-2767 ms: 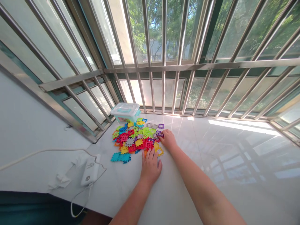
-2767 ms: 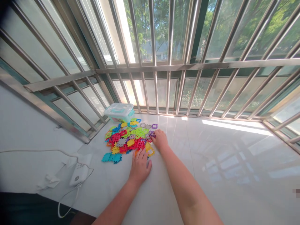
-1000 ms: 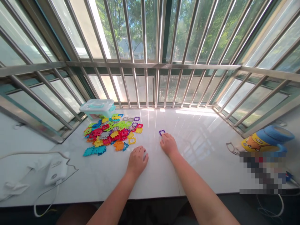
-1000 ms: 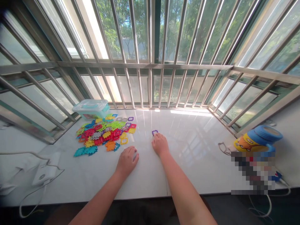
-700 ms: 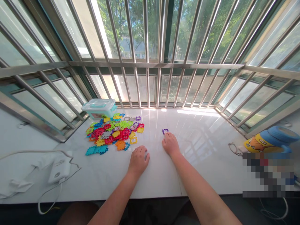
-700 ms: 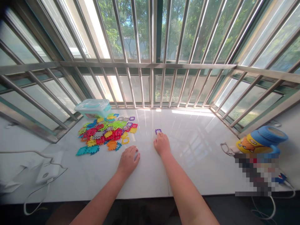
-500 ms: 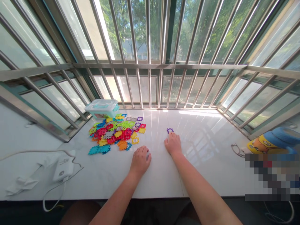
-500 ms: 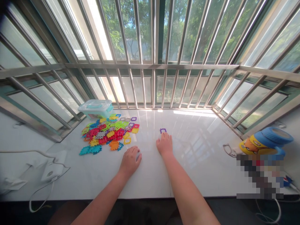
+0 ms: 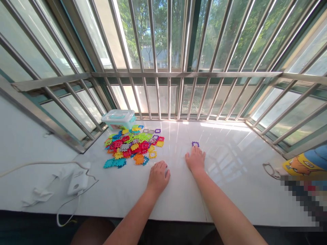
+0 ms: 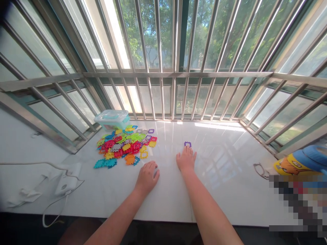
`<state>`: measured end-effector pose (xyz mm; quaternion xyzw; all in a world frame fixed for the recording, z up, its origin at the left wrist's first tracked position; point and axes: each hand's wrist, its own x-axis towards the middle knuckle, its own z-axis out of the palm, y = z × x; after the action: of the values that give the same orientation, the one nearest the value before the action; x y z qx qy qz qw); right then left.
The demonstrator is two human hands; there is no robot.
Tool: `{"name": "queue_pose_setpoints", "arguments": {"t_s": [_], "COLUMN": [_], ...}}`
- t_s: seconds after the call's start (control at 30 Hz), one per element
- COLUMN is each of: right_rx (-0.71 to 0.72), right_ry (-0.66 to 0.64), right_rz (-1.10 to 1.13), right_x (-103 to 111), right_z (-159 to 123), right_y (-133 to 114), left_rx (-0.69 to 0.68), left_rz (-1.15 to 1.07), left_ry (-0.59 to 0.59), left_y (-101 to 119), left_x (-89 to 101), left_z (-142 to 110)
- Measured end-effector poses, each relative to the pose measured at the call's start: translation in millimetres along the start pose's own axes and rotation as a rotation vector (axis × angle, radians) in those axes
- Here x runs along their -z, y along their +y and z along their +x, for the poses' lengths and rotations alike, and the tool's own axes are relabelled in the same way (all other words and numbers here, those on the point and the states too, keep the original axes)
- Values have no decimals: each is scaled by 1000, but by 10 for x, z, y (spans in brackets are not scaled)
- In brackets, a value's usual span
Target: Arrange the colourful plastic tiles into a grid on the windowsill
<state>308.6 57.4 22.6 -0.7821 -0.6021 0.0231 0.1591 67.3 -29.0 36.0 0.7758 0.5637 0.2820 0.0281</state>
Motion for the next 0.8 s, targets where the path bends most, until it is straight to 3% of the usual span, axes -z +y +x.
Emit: {"name": "queue_pose_setpoints", "arguments": {"t_s": [0.17, 0.33, 0.63, 0.8], "right_rx": [2, 92, 119, 122], "right_ry": [12, 66, 96, 106], "right_rz": [7, 14, -3, -2], "right_x": [-8, 7, 9, 15], "right_z": [10, 1, 6, 9], "right_y": [-2, -6, -12, -20], "left_rx": [0, -19, 276, 241], "left_rz": [-25, -1, 136, 185], "left_ry": [30, 36, 17, 20], "left_y": [-74, -131, -166, -109], "left_x": [-75, -238, -572, -534], "left_z": [21, 205, 813, 911]}}
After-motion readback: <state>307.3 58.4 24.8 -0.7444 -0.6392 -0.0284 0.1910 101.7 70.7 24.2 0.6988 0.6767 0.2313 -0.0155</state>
